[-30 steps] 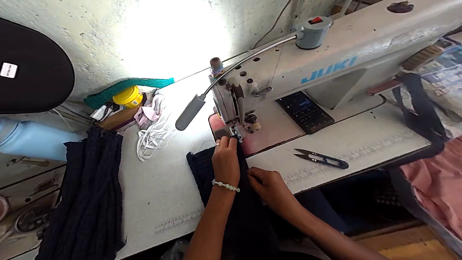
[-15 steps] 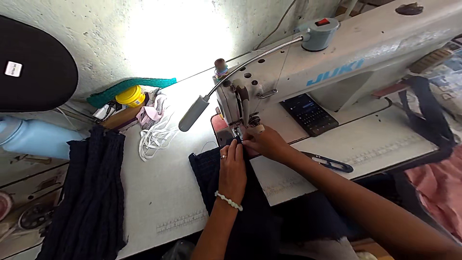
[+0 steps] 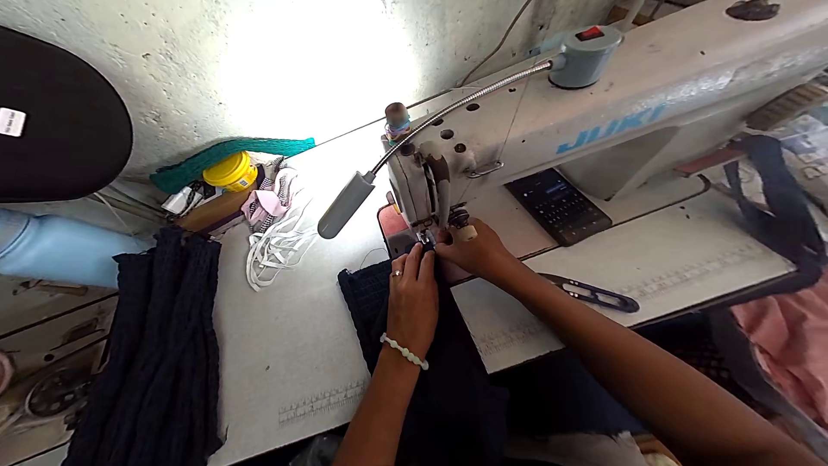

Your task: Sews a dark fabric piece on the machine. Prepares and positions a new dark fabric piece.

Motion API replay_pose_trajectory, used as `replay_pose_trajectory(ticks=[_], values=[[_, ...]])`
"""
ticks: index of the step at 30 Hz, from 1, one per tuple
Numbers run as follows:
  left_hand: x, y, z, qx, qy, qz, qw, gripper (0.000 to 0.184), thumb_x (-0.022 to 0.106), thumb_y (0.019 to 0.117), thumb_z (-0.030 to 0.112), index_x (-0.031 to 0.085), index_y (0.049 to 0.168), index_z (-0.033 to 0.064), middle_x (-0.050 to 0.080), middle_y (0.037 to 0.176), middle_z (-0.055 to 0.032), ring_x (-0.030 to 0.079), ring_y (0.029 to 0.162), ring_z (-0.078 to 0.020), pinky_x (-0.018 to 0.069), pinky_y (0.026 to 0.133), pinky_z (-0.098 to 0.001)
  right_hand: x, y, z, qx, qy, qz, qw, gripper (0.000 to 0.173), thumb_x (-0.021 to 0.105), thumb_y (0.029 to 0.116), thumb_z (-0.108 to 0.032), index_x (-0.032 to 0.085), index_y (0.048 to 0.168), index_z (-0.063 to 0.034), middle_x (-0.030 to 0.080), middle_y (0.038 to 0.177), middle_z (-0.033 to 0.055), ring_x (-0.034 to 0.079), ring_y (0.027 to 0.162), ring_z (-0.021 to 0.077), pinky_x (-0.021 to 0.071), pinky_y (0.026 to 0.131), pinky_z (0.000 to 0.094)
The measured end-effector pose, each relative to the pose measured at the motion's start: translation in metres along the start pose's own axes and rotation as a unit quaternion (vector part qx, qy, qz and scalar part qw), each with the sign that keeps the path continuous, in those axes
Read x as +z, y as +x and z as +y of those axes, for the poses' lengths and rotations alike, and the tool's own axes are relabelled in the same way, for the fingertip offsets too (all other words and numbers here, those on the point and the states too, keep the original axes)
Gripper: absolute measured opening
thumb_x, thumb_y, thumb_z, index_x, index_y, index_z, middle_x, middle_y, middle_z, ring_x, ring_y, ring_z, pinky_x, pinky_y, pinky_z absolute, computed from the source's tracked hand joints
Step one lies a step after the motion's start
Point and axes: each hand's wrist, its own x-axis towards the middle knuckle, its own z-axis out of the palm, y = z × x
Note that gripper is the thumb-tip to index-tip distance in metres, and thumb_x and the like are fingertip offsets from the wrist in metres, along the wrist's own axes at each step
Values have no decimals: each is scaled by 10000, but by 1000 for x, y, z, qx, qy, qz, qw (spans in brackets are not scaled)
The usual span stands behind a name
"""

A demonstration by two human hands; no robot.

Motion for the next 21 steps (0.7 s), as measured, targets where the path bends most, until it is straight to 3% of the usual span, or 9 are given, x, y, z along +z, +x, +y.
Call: replay_pose_trajectory(ticks=[7, 12, 14, 17, 19, 21], values=[[-3, 5, -10, 14, -41, 2, 999, 255, 595, 946, 17, 765, 1135, -7, 721, 1204, -202, 685, 1111, -387, 538, 984, -439, 1, 3, 4, -3, 24, 16, 1000, 224, 717, 953, -166, 694, 933, 56, 631, 1012, 202, 644, 919, 349, 515, 805, 536], [2, 7, -11, 20, -12, 7, 1000, 255, 590, 949, 37, 769, 1129, 21, 726, 1200, -173, 687, 1105, -366, 548, 956, -439, 3, -6, 6, -41, 23, 53, 998, 205, 695, 969, -117, 691, 1047, 72, 616, 1157, 232, 661, 970, 361, 540, 840, 529], [3, 7, -11, 27, 9, 4, 1000, 273, 575, 955, 34, 770, 1146, 38, 725, 1206, -173, 691, 1098, -369, 560, 933, -443, -3, -20, 22, -126, 9, 131, 983, 164, 694, 949, -57, 695, 1068, 55, 624, 1172, 232, 672, 994, 348, 569, 840, 516], [2, 6, -11, 29, 31, -10, 999, 295, 565, 966, 40, 767, 1179, 65, 713, 1246, -165, 686, 1101, -368, 566, 912, -438, -36, -51, 72, -199, -78, 300, 930, 203, 614, 982, -89, 702, 1116, 35, 641, 1286, 229, 631, 1190, 381, 533, 984, 532], [2, 6, -11, 29, 29, -12, 999, 295, 566, 962, 42, 766, 1177, 59, 709, 1257, -166, 686, 1103, -371, 566, 909, -442, -67, -70, 114, -169, -121, 409, 888, 286, 548, 1032, -146, 679, 1148, 80, 623, 1315, 286, 603, 1227, 443, 500, 1021, 558], [2, 6, -11, 25, 20, -12, 999, 274, 570, 963, 52, 761, 1159, 32, 709, 1252, -174, 686, 1108, -373, 566, 910, -448, -95, -81, 155, -112, -144, 453, 873, 353, 482, 1064, -162, 624, 1243, 107, 551, 1389, 337, 514, 1317, 500, 414, 1104, 590]])
